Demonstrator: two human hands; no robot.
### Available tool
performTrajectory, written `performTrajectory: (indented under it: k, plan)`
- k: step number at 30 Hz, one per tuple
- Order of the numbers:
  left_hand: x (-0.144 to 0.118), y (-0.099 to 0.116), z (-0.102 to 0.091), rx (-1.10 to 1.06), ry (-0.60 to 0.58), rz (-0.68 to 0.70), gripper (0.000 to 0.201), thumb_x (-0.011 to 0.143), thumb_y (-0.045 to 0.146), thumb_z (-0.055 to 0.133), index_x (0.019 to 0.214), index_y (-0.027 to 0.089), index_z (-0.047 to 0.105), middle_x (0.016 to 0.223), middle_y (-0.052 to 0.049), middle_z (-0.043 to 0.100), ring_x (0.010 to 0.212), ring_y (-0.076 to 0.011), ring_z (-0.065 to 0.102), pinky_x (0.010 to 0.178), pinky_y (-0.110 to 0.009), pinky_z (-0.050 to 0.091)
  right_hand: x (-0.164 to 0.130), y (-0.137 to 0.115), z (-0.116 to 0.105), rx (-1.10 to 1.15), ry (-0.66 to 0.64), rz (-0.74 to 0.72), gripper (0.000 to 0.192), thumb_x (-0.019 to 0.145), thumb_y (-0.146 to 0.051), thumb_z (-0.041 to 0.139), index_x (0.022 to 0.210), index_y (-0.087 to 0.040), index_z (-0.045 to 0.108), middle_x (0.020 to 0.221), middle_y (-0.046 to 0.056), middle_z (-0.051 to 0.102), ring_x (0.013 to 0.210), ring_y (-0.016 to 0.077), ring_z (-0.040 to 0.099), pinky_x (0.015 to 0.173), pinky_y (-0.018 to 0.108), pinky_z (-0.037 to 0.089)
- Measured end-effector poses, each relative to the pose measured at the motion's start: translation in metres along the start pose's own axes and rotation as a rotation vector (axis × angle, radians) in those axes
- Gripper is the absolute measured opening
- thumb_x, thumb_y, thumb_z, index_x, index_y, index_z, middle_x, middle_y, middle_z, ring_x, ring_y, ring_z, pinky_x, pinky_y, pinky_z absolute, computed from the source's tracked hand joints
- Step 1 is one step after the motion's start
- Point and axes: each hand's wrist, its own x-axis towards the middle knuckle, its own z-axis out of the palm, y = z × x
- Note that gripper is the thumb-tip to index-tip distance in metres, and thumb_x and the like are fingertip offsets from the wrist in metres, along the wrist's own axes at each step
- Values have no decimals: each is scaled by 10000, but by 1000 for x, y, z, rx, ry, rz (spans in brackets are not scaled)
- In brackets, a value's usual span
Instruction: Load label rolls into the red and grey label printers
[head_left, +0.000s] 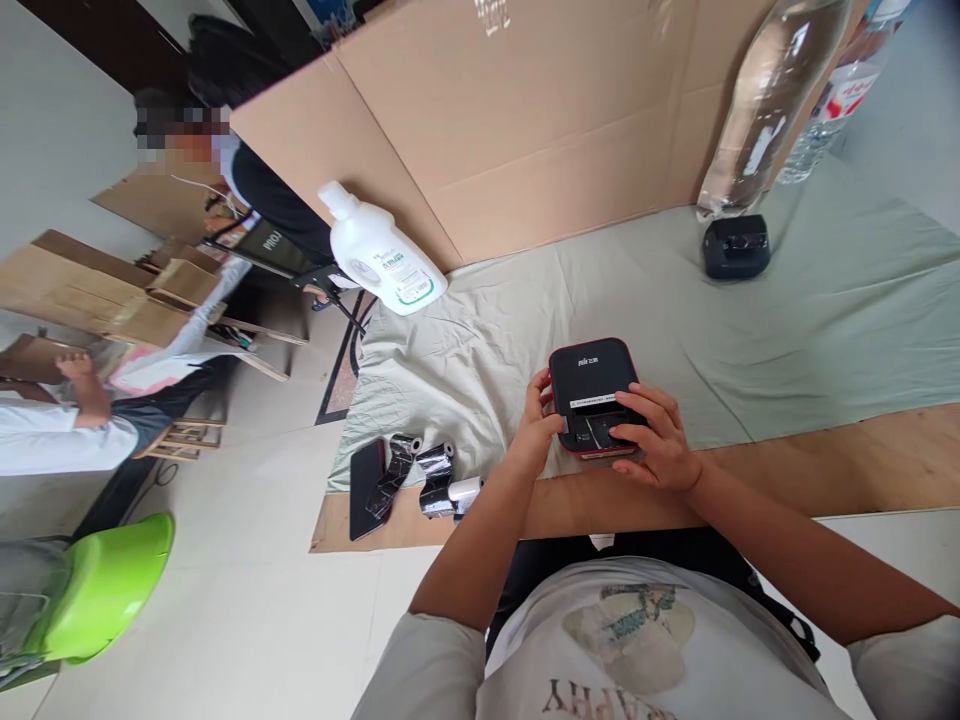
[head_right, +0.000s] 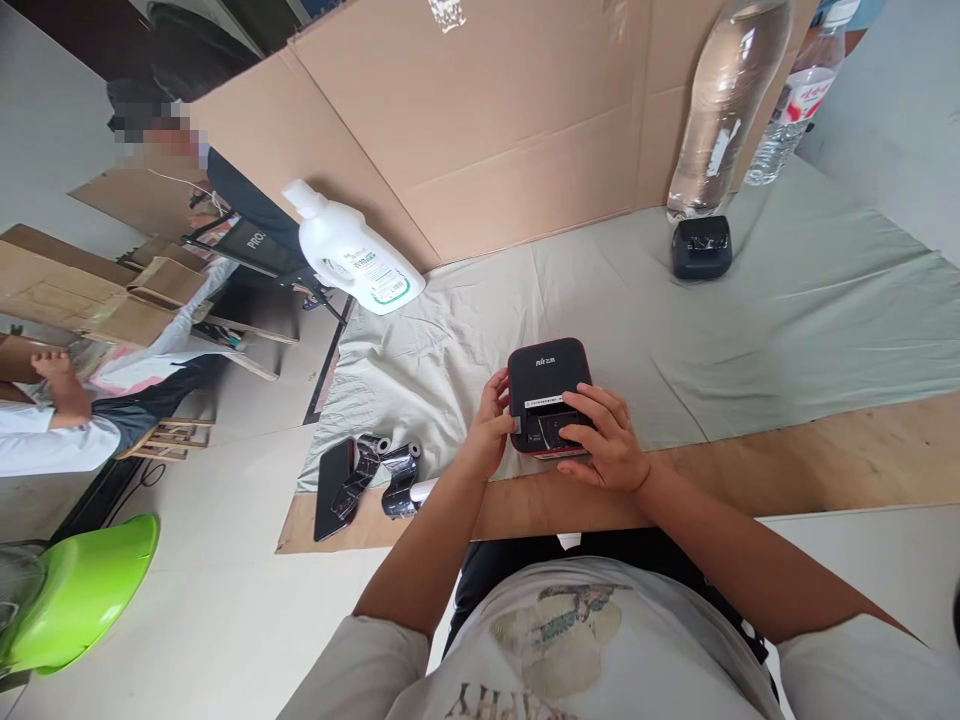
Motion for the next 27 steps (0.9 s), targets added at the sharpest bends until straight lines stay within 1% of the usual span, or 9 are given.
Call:
performTrajectory:
  k: [2, 3, 6, 8, 12, 16, 19, 24, 27]
  plan:
    - [4, 1, -1, -10, -27, 1, 1013, 457, 109, 531, 1431, 335, 369, 1478, -16, 418, 1240, -232, 476, 860, -294, 478, -4, 0, 3, -2, 16, 20, 290, 908, -496, 566, 1029, -246, 650, 1416, 99, 540, 1335, 329, 474, 1056, 526, 447]
    - [5, 1, -2, -5, -60, -7, 1049, 459, 110, 523, 1464, 344, 333, 1465, -16, 442, 1230, -230, 492, 849, -291, 485, -5, -1, 4, -2, 19, 26, 285, 908, -487, 567, 1034, -245, 651, 1428, 99, 529, 1340, 332, 468, 1058, 531, 446]
    - [10, 3, -6, 29, -198, -46, 1075, 482, 132, 512, 1518, 314, 287, 1381, -31, 548, 1149, -226, 559, 834, -304, 503, -9, -2, 4, -4, 20, 38, 288, 919, -487, 546, 1052, -251, 645, 1442, 98, 511, 1348, 332, 460, 1050, 538, 457]
    - [12, 4, -8, 77, -237, -51, 1070, 502, 142, 516, 1534, 299, 279, 1404, -30, 551, 1132, -223, 577, 848, -313, 511, -12, -1, 4, -15, 11, 55, 298, 911, -505, 549, 1058, -265, 645, 1439, 92, 512, 1346, 334, 459, 1043, 547, 462]
    - [11, 7, -10, 184, -239, -41, 1071, 565, 153, 550, 1569, 312, 214, 1510, -18, 477, 1144, -231, 587, 840, -326, 533, -19, 0, 6, -41, -20, 105, 311, 863, -540, 603, 1025, -281, 662, 1422, 75, 532, 1341, 348, 457, 1048, 563, 452]
    - [11, 6, -10, 173, -248, -34, 1127, 582, 128, 560, 1591, 344, 107, 1572, -5, 411, 1185, -234, 584, 841, -325, 543, -19, 0, 8, -29, -2, 105, 286, 874, -513, 594, 1018, -272, 649, 1420, 79, 535, 1344, 344, 457, 1049, 562, 450]
    - [13, 4, -12, 167, -251, -30, 1151, 574, 121, 550, 1587, 382, 71, 1589, 7, 386, 1265, -239, 546, 863, -332, 546, -16, -1, 9, -33, 12, 100, 302, 903, -518, 546, 1058, -268, 613, 1400, 96, 544, 1345, 338, 460, 1032, 566, 463]
    - [16, 7, -12, 154, -263, 16, 1165, 555, 119, 555, 1583, 374, 69, 1631, -9, 298, 1342, -241, 486, 892, -335, 543, -11, 1, 10, 9, 45, 56, 466, 900, -582, 533, 1231, -253, 523, 1357, 140, 559, 1273, 336, 527, 967, 561, 497]
    - [13, 13, -11, 247, -245, 0, 1093, 586, 118, 563, 1573, 349, 155, 1626, -25, 305, 1354, -248, 474, 955, -365, 523, -11, 2, 11, 26, 45, 65, 486, 898, -562, 549, 1269, -251, 502, 1322, 152, 571, 1190, 322, 580, 926, 537, 510]
